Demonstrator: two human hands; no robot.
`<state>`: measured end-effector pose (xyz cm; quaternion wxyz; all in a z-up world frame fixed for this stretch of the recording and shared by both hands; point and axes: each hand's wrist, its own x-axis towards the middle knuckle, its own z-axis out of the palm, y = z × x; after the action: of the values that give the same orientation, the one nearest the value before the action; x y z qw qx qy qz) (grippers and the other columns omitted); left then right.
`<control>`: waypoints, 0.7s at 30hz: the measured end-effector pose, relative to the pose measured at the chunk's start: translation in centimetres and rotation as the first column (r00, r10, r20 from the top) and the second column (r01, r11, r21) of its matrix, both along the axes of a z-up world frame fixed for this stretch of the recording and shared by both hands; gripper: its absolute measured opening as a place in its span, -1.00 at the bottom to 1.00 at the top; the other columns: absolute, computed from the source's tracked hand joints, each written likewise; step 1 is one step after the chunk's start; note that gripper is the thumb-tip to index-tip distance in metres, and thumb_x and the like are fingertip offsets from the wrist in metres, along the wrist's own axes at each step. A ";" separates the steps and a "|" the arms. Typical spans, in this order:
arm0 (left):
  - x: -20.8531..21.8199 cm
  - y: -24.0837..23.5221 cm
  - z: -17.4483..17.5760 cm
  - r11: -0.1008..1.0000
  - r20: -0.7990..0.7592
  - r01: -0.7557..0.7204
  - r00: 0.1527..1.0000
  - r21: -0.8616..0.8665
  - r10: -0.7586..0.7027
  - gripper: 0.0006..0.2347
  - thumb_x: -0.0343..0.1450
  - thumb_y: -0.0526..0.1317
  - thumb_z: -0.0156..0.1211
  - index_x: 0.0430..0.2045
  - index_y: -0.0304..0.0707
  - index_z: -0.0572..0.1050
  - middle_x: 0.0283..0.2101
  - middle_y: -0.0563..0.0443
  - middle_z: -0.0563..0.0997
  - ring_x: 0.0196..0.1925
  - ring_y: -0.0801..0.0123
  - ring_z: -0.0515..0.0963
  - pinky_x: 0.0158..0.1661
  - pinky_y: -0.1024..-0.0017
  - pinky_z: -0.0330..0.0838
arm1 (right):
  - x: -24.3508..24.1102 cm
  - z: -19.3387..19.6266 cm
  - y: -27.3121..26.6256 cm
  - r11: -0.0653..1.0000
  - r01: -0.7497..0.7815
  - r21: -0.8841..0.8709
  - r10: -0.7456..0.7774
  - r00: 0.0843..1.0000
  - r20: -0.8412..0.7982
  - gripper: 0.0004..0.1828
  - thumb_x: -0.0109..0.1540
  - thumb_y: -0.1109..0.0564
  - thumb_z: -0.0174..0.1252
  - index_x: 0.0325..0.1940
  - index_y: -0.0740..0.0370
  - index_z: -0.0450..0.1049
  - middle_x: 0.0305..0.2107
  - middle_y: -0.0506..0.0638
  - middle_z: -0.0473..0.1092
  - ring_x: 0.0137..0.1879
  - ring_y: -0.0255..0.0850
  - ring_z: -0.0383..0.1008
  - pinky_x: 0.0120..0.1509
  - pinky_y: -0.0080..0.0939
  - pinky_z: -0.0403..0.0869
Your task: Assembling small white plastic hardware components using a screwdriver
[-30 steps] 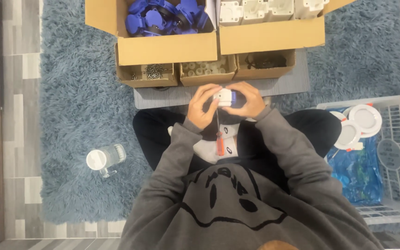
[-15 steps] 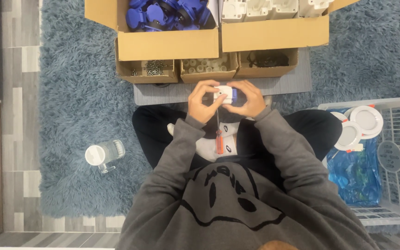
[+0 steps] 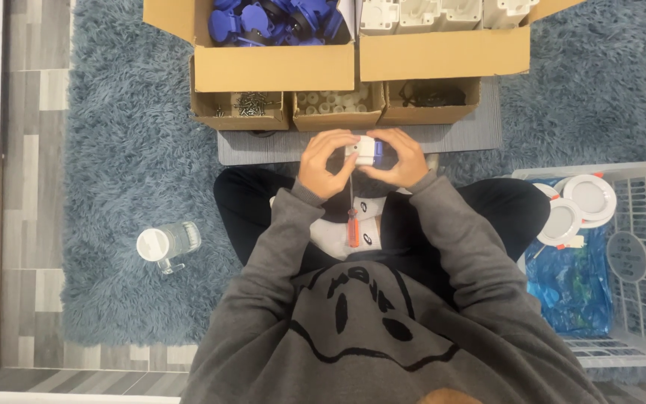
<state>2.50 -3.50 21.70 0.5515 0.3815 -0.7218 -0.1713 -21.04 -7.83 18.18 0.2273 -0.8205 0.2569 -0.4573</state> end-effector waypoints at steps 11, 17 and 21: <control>-1.0 -1.4 -0.9 0.998 0.001 0.002 1.000 -0.063 -0.002 -0.78 0.40 -0.23 0.57 -0.14 -0.21 0.69 -0.14 -0.05 0.68 -0.03 0.02 0.69 0.01 0.19 0.59 | 0.0 -0.8 -0.1 1.000 0.009 -0.025 -0.009 1.000 0.009 -0.31 0.16 0.01 0.61 0.25 0.41 0.55 -0.04 0.28 0.60 -0.03 0.21 0.64 0.01 0.16 0.60; -0.2 -0.2 1.3 0.994 0.101 0.104 0.989 0.017 -0.105 -0.75 0.48 -0.38 0.28 0.05 -0.30 0.66 0.05 -0.19 0.74 0.20 -0.09 0.69 0.19 0.06 0.54 | -0.1 -0.2 -0.3 1.000 -0.012 -0.026 0.012 1.000 0.011 -0.31 0.16 0.01 0.61 0.24 0.43 0.54 -0.04 0.29 0.60 -0.02 0.21 0.64 0.05 0.17 0.59; 0.7 -0.9 0.5 0.994 0.106 0.103 0.989 0.041 -0.106 -0.76 0.47 -0.31 0.39 0.02 -0.26 0.68 -0.01 -0.16 0.76 0.11 -0.05 0.73 0.10 0.13 0.58 | 0.0 -0.1 -0.1 1.000 -0.007 -0.020 0.007 1.000 0.009 -0.29 0.16 0.01 0.61 0.26 0.44 0.53 -0.07 0.32 0.59 -0.03 0.22 0.63 0.04 0.19 0.59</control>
<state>3.20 -4.40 22.18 0.4953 0.3614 -0.7664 -0.1918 -20.99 -7.95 18.10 0.2219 -0.8216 0.2482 -0.4627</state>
